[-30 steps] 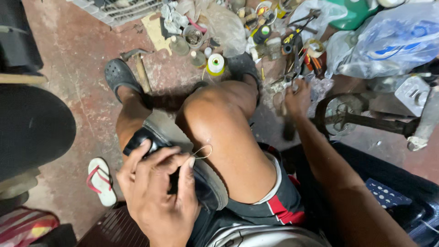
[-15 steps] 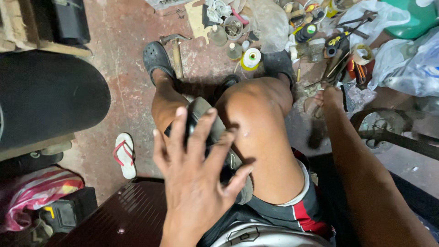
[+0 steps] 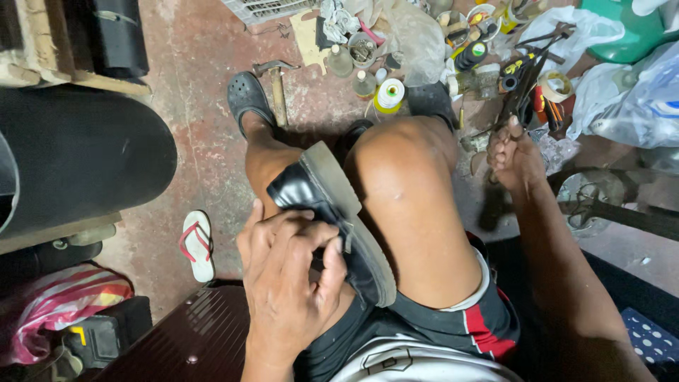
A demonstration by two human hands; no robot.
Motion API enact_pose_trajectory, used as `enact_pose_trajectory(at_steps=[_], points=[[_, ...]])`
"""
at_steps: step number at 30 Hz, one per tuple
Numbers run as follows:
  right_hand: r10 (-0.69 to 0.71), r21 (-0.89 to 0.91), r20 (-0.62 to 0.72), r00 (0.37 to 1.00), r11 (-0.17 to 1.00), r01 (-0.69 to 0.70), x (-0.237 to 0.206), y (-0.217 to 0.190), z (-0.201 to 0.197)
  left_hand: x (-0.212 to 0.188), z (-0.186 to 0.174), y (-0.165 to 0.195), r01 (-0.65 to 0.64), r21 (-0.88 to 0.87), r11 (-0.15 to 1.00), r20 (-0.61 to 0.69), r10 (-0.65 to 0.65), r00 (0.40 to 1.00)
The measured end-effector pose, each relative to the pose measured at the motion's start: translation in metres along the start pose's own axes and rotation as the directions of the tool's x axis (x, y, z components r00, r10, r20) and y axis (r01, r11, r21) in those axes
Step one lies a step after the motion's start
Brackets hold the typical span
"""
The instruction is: The person sits and repairs a black leather shoe by hand. They use a stitching awl to pierce the sole and upper, pull thread through the holes, and tighten the stitches. They also use scissors to cut the thread and a hammer to tap the stitching area.
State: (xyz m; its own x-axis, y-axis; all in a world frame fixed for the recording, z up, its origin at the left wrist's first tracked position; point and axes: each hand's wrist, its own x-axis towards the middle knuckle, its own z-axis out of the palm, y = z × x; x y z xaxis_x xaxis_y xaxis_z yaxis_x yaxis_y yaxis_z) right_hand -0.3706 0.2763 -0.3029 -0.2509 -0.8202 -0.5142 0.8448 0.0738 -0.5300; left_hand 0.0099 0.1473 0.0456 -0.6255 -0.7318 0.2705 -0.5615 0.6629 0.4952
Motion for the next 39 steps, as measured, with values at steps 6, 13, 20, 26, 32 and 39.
enact_pose_trajectory(at_steps=[6,13,20,26,32,39], points=[[-0.136,-0.351,0.177,0.975,0.917,0.191,-0.054,-0.03,0.097,-0.012,-0.015,-0.002,0.047,-0.037,0.998,0.042,-0.045,0.998],[0.121,-0.666,0.503,0.856,0.685,0.295,-0.137,-0.057,0.189,-0.011,-0.031,-0.001,-0.032,-0.042,0.999,0.077,0.035,0.996],[0.502,-0.755,0.426,0.752,0.655,-0.01,-0.2,-0.033,0.213,-0.016,-0.04,-0.012,0.08,-0.229,0.97,0.076,-0.064,0.995],[0.611,-0.709,0.434,0.662,0.685,-0.169,-0.218,-0.01,0.221,-0.016,-0.032,-0.022,0.189,-0.403,0.895,0.055,-0.182,0.982],[0.658,-0.706,0.411,0.63,0.668,-0.236,-0.214,-0.01,0.228,-0.016,-0.023,-0.015,0.142,-0.418,0.897,-0.09,-0.196,0.976],[0.704,-0.674,0.366,0.609,0.652,-0.348,-0.209,-0.009,0.222,-0.016,-0.015,-0.024,0.263,-0.522,0.811,-0.051,-0.338,0.94]])
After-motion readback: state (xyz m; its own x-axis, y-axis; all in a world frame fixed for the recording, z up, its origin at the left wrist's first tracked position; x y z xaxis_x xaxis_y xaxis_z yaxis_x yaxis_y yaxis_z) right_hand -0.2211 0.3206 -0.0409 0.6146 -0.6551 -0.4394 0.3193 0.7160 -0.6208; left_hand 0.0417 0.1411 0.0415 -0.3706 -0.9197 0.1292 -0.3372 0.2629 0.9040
